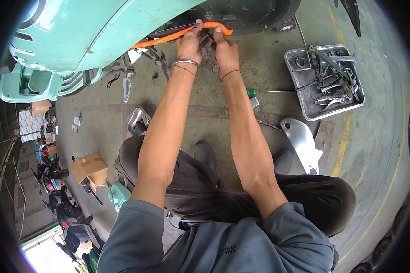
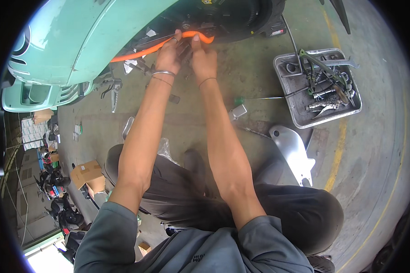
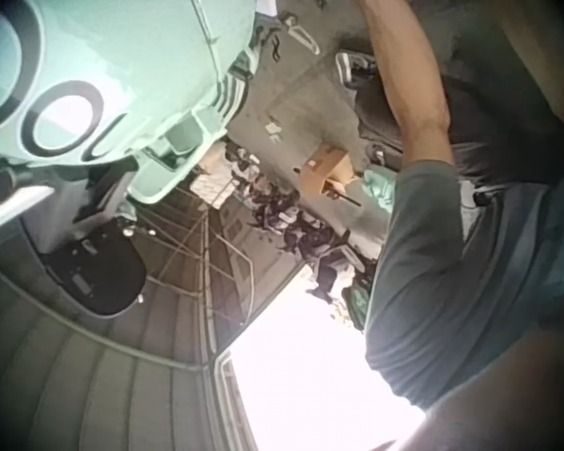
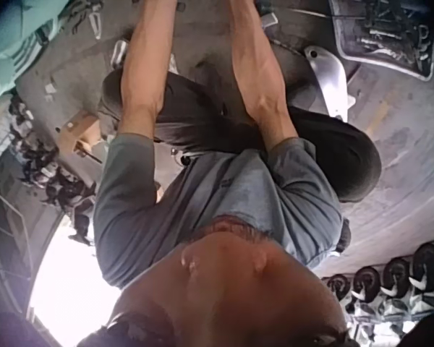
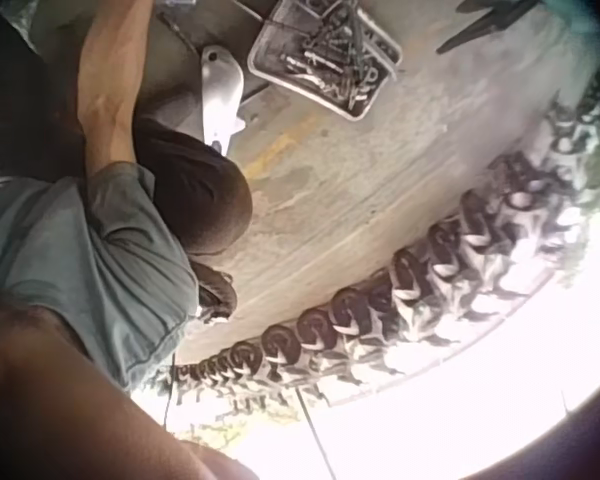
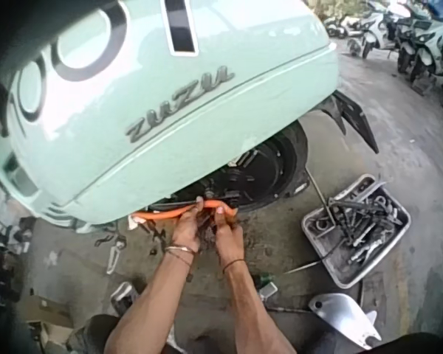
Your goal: The person works on the undercarriage and electrical wiring of a light green scooter by hand and using various tools. They handle a metal bracket, manipulate a thick orange cable, and use a screwdriver and pliers to secure components and wires.
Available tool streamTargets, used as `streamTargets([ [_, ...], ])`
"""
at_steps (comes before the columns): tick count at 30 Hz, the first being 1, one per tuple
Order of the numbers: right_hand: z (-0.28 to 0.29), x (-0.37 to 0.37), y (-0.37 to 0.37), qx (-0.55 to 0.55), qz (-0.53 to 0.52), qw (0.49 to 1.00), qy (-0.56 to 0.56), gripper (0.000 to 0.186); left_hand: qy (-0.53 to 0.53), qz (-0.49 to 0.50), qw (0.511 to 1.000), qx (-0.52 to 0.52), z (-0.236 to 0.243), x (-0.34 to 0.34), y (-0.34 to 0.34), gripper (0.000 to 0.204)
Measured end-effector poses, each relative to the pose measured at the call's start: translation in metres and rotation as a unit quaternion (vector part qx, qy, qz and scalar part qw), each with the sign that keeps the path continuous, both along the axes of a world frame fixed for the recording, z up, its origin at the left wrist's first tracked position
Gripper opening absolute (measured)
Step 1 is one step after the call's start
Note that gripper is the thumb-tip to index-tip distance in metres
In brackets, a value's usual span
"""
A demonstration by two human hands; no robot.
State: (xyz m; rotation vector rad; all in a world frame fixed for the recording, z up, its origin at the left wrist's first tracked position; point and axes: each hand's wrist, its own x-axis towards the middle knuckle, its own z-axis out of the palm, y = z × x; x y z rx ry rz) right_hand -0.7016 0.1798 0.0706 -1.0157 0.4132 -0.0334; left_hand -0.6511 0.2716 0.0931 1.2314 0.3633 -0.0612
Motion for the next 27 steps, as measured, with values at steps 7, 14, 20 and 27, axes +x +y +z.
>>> streamTargets([
  [7,-0.045,0.009,0.009,-0.116,-0.027,0.991,-0.057,0.032,0.055,0.060,0.997,0.007,0.011,-0.005,-0.013,0.029],
  [14,-0.017,0.002,0.026,-0.187,-0.049,0.979,-0.055,0.028,0.051,0.019,0.993,0.103,0.012,0.000,0.000,0.027],
  [20,0.010,-0.003,0.026,-0.196,-0.039,0.979,-0.036,0.025,-0.005,0.084,0.987,0.135,0.002,0.004,-0.004,0.032],
  [27,0.013,-0.004,0.029,-0.166,-0.090,0.977,-0.102,0.025,-0.024,0.063,0.985,0.162,0.002,-0.002,-0.002,0.034],
])
